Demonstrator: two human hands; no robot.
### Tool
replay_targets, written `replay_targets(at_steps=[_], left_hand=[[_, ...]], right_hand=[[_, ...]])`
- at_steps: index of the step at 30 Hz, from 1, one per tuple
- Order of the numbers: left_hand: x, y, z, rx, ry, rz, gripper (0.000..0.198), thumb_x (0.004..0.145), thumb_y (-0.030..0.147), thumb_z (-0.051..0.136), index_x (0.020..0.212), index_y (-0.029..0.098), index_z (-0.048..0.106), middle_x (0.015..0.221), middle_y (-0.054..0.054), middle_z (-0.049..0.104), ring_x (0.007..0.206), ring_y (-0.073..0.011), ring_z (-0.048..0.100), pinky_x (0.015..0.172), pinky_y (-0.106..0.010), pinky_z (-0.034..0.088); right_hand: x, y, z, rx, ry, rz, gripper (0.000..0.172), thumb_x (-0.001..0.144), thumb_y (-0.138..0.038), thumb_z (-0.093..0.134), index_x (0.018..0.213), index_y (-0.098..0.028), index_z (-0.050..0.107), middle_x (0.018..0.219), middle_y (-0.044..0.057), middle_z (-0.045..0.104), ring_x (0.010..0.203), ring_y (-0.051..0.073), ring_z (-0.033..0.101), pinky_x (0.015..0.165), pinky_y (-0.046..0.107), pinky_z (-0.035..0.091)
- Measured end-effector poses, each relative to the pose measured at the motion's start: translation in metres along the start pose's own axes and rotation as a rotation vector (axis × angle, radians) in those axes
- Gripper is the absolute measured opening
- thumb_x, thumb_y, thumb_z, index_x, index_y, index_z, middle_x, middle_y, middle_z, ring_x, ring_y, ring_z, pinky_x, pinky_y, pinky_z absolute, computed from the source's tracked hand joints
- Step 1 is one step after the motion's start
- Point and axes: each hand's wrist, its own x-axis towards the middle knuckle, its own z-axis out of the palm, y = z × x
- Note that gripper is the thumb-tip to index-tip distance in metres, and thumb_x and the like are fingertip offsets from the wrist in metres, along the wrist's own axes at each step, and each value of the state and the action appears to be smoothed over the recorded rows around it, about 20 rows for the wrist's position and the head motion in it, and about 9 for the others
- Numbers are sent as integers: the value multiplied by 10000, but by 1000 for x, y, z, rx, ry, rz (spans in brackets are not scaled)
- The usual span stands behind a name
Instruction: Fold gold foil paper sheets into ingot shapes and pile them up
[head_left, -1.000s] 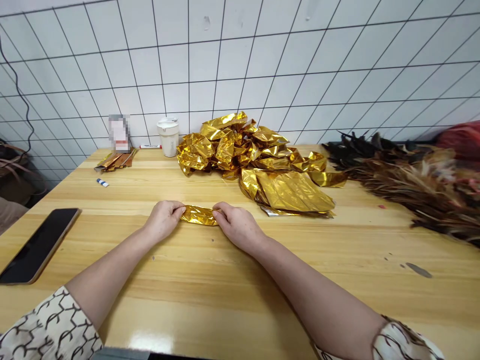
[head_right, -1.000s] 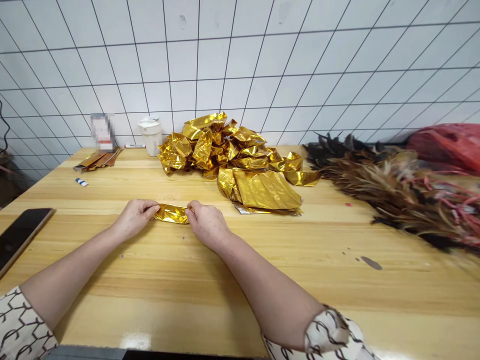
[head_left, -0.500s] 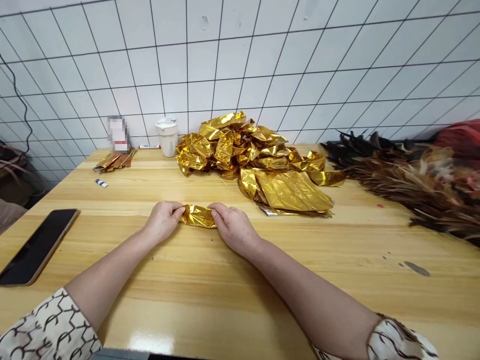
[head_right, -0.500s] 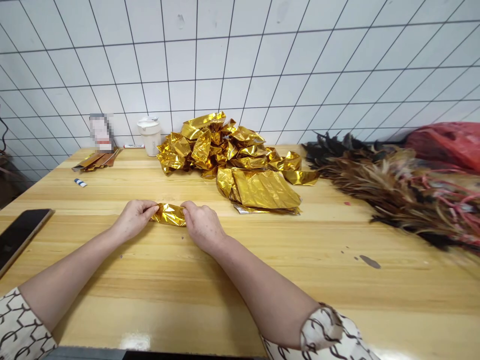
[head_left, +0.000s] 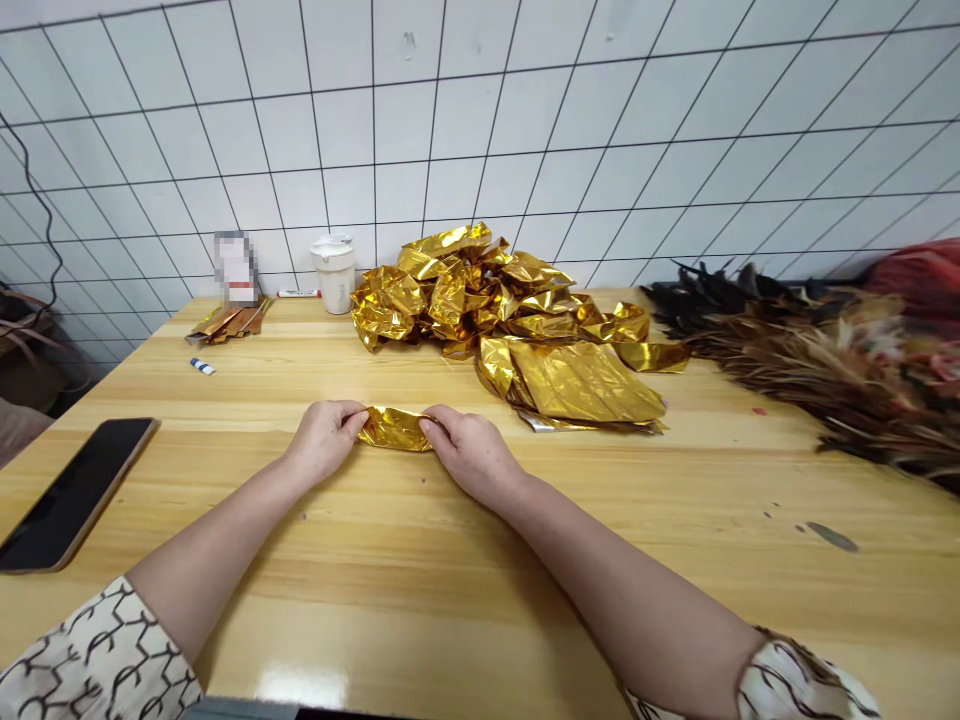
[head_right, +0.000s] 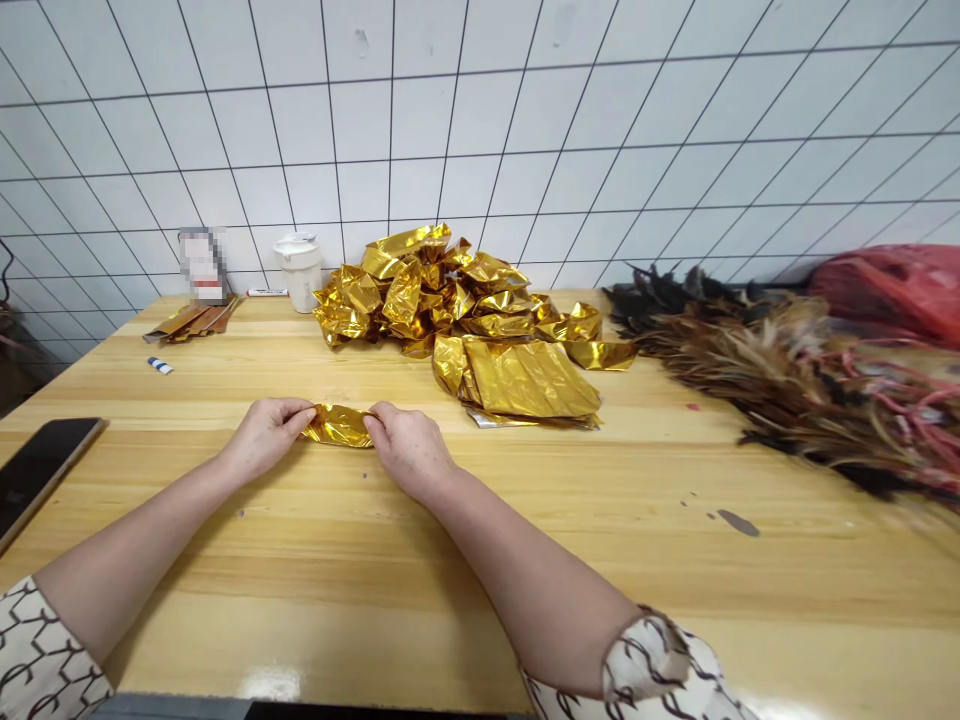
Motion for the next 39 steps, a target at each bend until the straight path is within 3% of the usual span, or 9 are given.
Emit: replay_targets(at_steps=[5, 39], left_hand=[[-2, 2, 3, -35, 15, 30, 260, 785, 263, 476, 782, 179, 723, 710, -17, 705, 692, -180, 614, 674, -256, 445], [-3, 6, 2, -36, 42, 36, 239, 765, 276, 486, 650, 168, 665, 590, 6, 632, 585, -151, 555, 573, -236, 393]], right_hand=[[1, 0, 2, -6, 4, 17, 315, 945, -276, 358, 916, -205, 663, 807, 63, 722, 745, 195, 639, 644, 265, 385], [0, 3, 8, 76, 82, -41, 310, 933, -271, 346, 891, -199, 644, 768, 60, 700, 708, 192, 620, 641, 268, 387]])
